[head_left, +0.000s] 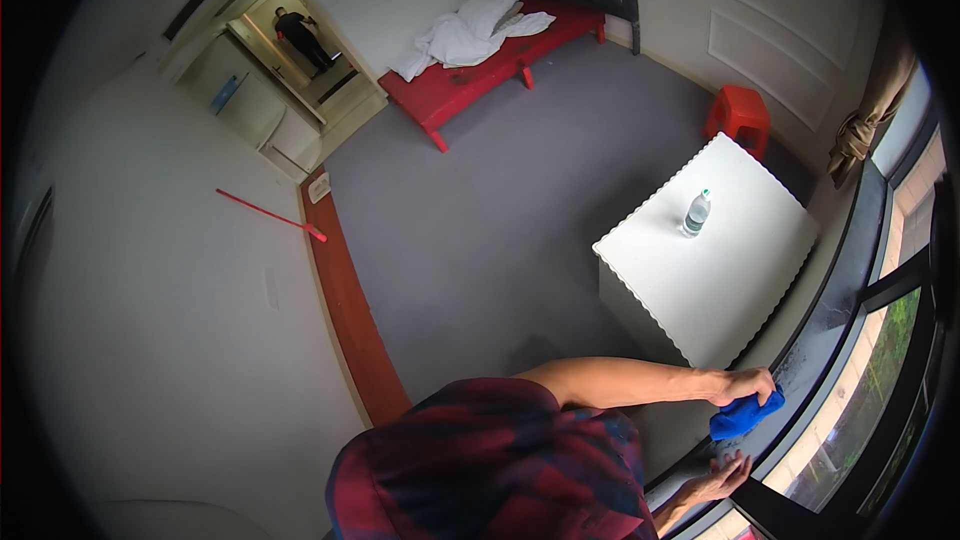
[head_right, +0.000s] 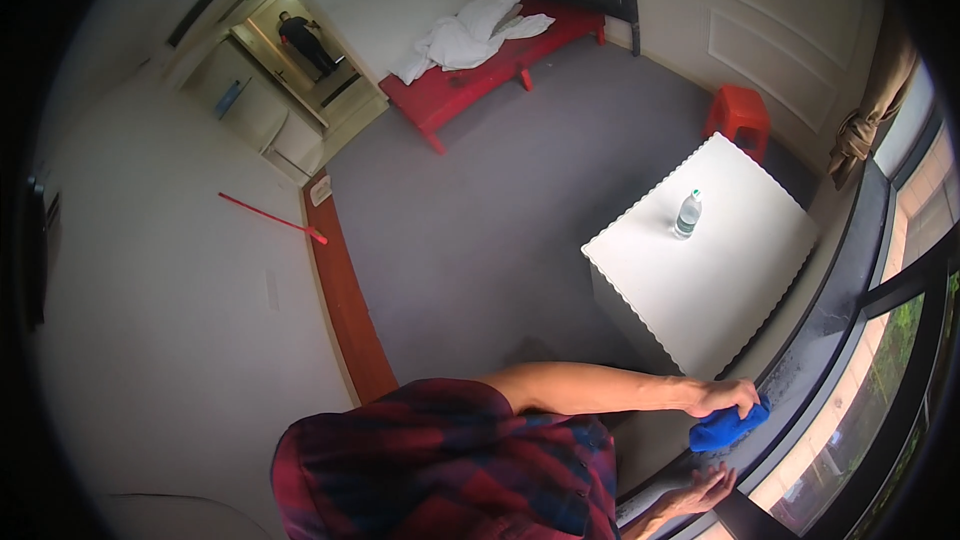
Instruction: Cleaning a window frame and glass with a blue cloth.
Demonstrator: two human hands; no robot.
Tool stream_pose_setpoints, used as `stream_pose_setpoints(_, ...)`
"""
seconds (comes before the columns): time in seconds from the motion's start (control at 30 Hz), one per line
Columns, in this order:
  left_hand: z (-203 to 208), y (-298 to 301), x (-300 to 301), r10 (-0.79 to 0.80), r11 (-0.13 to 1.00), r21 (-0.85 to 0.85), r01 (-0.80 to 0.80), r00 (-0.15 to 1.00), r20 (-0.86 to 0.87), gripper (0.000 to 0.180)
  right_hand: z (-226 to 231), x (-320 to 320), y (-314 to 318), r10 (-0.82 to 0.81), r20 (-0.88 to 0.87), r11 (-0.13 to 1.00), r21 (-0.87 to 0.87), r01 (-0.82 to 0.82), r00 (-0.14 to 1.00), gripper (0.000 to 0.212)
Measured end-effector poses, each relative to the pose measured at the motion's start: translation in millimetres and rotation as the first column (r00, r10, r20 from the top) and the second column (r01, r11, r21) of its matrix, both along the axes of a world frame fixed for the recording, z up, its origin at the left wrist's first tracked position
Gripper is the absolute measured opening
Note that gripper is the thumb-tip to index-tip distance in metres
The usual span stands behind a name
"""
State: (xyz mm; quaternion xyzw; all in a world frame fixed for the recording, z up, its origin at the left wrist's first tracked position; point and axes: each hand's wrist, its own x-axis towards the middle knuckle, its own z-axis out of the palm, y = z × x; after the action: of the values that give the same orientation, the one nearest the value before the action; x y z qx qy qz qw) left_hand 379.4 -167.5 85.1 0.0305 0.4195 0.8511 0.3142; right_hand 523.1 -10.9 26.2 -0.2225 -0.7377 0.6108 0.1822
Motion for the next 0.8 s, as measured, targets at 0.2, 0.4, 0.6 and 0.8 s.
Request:
stream_pose_setpoints(0.2, 10.4, 11.9, 16.5, -0.247, 0.962, 0.115, 0.248, 0.969, -0.021, 0.047, 55.7, -14.6, 5.5, 0.275, -0.173, 0.952, -0.087, -0.293, 0.946, 0.076)
stream_pose_setpoints(0.4, -22.4, -59.1, -20.0, -0.219, 0.968, 0.165, 0.189, 0.958, 0.187, 0.034, 41.4, -54.9, -34.6, 0.425, 0.004, 0.844, -0.362, -0.395, 0.905, 0.064)
stream_pose_setpoints(0.6, -43.5, -22.7, -51.1, -0.471, 0.858, -0.253, 0.446, 0.881, -0.046, 0.035, 24.5, -37.9, -44.9, 0.026, -0.004, 0.804, -0.594, -0.024, 1.0, 0.035)
stream_pose_setpoints(0.8, -48.4, 25.7, -98.7, -0.596, 0.781, -0.164, 0.602, 0.798, 0.089, 0.037, 48.8, -71.8, -46.1, -0.281, 0.021, 0.827, -0.502, 0.254, 0.959, 0.041)
